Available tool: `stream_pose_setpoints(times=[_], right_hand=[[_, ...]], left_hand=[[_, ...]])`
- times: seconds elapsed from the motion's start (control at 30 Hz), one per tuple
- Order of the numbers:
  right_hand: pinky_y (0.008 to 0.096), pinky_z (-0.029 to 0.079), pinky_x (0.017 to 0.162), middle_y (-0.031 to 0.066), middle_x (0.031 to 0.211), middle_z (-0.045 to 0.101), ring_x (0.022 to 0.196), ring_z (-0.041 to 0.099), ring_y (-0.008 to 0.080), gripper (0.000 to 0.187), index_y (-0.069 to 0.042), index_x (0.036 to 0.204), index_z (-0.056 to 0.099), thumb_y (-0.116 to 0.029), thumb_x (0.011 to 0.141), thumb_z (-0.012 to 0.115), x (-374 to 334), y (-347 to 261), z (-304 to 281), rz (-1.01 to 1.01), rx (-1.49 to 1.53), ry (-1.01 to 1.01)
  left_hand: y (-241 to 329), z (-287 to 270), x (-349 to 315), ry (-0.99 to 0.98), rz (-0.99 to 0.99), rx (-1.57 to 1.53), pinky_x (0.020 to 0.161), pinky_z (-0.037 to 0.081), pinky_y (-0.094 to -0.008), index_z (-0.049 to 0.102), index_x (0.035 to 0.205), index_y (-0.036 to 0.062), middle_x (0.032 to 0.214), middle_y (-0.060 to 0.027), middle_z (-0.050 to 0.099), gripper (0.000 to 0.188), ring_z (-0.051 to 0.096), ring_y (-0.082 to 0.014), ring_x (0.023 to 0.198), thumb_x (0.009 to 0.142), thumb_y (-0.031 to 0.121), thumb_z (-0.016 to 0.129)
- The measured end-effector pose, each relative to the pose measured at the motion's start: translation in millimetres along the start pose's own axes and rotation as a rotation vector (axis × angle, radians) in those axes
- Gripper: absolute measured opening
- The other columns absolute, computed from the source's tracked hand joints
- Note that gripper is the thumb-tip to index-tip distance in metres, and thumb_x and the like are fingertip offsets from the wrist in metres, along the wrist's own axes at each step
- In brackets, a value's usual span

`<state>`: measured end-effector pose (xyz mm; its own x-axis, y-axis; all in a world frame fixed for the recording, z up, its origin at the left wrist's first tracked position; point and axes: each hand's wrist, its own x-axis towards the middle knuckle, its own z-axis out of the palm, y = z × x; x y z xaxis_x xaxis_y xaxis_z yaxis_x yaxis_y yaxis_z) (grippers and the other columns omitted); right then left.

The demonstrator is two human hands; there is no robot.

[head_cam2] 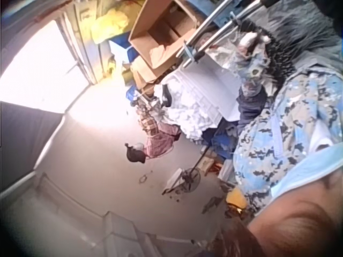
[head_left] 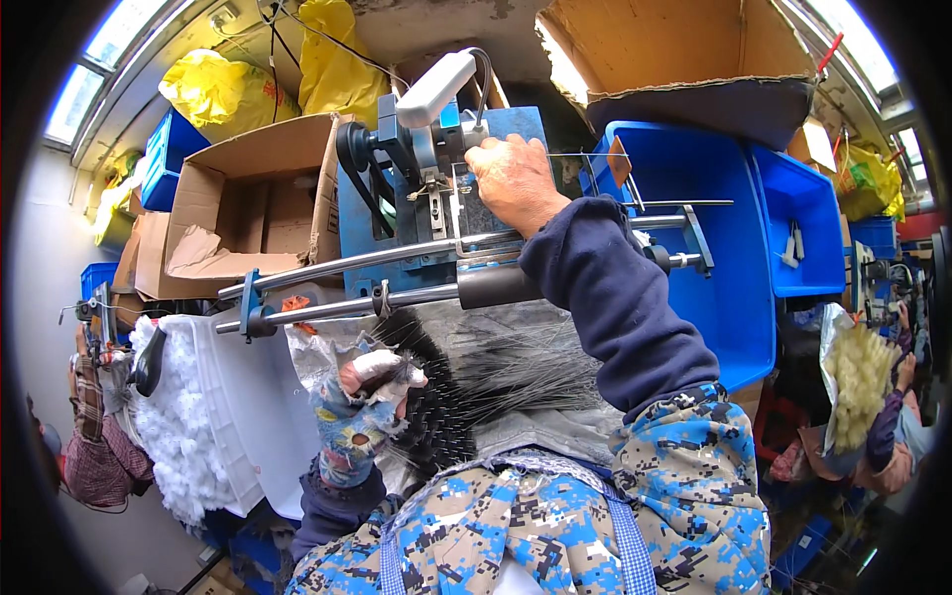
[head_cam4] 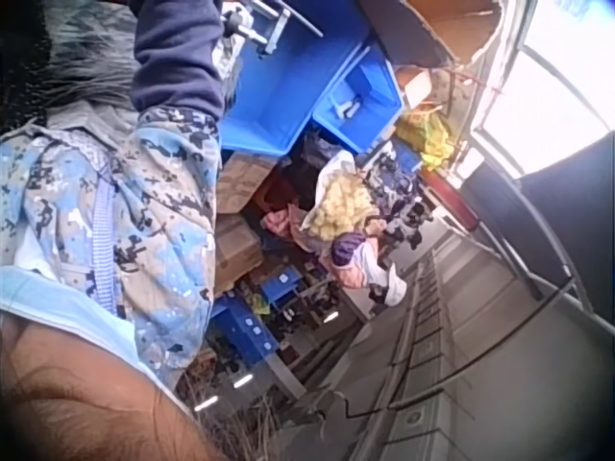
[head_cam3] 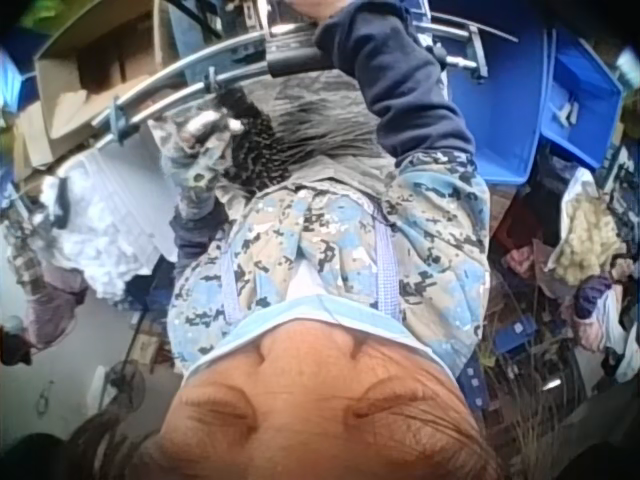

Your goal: The person operates a blue industrial machine in a workshop setting. They use their right hand to repeatedly pull a lever down and release it, while their left hand, wearing a patterned glove, holds a bundle of black bristles or fibers against the machine's mechanism. The task involves a repetitive manual cycle of actuating the lever to process the material.

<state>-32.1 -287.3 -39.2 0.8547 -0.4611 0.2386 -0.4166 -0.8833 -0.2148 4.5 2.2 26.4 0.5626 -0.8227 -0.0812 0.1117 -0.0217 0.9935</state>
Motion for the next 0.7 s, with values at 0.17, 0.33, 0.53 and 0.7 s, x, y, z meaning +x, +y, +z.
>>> stream_pose_setpoints(times=[0.17,0.33,0.53,0.7], right_hand=[[0.0464,0.034,0.078,0.0057,0.089,0.063,0.092,0.052,0.0279,0.018,-0.014,0.087,0.067,-0.016,0.077,0.053,5,2,1,0.082,0.019,-0.06],[0.0496,0.031,0.084,0.0119,0.112,0.052,0.105,0.044,0.0307,0.026,-0.008,0.096,0.063,-0.024,0.077,0.057,-7,6,-7,0.137,-0.057,-0.024],[0.0449,0.035,0.083,0.0178,0.124,0.034,0.11,0.036,0.0313,0.056,0.001,0.114,0.053,-0.037,0.074,0.066,-47,5,-25,0.081,-0.049,0.028],[0.0432,0.041,0.079,0.0167,0.111,0.04,0.104,0.043,0.0319,0.059,0.002,0.119,0.048,-0.035,0.076,0.065,-50,5,-32,0.151,0.019,-0.056]], left_hand=[[0,6,2,0.0,-0.063,-0.043,0.047,0.041,-0.0189,0.055,0.104,-0.0005,0.082,-0.0118,0.065,0.022,0.052,-0.007,0.054,0.082,-0.002,0.059],[0,3,-1,-0.031,-0.02,0.042,0.048,0.041,-0.019,0.056,0.104,-0.0016,0.082,-0.0114,0.065,0.022,0.054,-0.0076,0.056,0.082,0.0,0.059],[-2,-11,0,0.118,-0.147,0.009,0.047,0.041,-0.0199,0.055,0.103,-0.0034,0.081,-0.0142,0.065,0.023,0.053,-0.0089,0.052,0.08,-0.001,0.059],[-1,3,3,-0.096,-0.016,0.303,0.053,0.045,-0.0198,0.054,0.106,-0.0023,0.083,-0.0121,0.064,0.029,0.056,-0.0096,0.059,0.079,0.004,0.063]])
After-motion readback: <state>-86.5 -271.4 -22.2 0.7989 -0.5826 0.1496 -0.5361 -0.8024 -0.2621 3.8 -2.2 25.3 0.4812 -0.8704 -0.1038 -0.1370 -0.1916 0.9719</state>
